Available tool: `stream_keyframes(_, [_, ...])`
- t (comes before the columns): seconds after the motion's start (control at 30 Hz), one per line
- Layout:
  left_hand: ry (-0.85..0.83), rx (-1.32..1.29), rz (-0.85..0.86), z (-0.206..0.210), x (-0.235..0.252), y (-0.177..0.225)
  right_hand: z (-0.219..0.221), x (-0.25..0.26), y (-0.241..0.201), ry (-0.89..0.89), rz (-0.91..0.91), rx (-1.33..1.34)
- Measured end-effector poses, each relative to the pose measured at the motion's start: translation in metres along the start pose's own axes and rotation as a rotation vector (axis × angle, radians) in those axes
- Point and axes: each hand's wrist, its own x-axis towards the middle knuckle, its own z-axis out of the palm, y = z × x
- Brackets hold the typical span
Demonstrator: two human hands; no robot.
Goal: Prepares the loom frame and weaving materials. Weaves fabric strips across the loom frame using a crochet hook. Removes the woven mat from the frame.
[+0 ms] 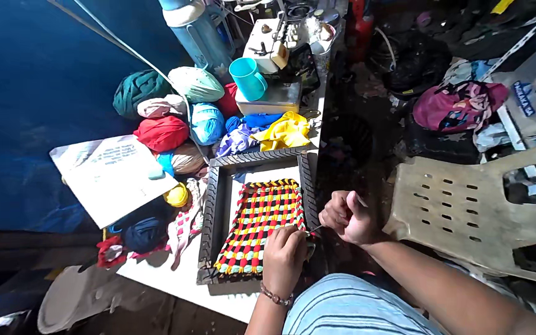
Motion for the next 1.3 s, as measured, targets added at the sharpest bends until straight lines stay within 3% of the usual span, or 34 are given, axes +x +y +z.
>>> stream_keyframes(0.3, [0.018,0.018,0.041,0.001,0.002,0.001,0.016,-0.001,-0.01,-0.385,-0.074,-0.494])
stream_keyframes(0.37, [0.048,0.02,0.057,0.001,0.001,0.0,0.029,-0.002,-0.019,-0.341,-0.019,-0.513])
stream_keyframes(0.47, [0.081,0.018,0.061,0.002,0.0,0.0,0.048,0.004,-0.028,-0.095,0.144,-0.434])
stream_keyframes(0.57, [0.062,-0.004,0.017,0.004,0.0,0.002,0.051,0.021,-0.031,0.025,0.268,-0.602])
stream_keyframes(0.73, [-0.001,-0.119,-0.087,0.0,0.003,0.005,0.046,0.042,-0.032,-0.166,0.486,-0.861])
stream_keyframes(0.83, [-0.033,-0.158,-0.157,-0.004,0.002,0.005,0.041,0.049,-0.022,-0.231,0.424,-0.857])
stream_keyframes(1.0, [-0.001,-0.121,-0.121,-0.002,0.001,0.006,0.041,0.058,-0.002,0.069,0.315,-0.96])
stream_keyframes(1.1, [0.043,-0.069,-0.054,0.0,0.001,0.006,0.054,0.064,0.005,0.128,0.236,-1.136])
stream_keyframes(1.2, [0.083,-0.015,0.029,0.001,-0.002,0.005,0.062,0.074,0.01,0.217,0.33,-1.206])
stream_keyframes(1.3, [0.073,0.002,0.063,0.001,-0.002,0.004,0.05,0.083,0.016,0.399,0.398,-1.033])
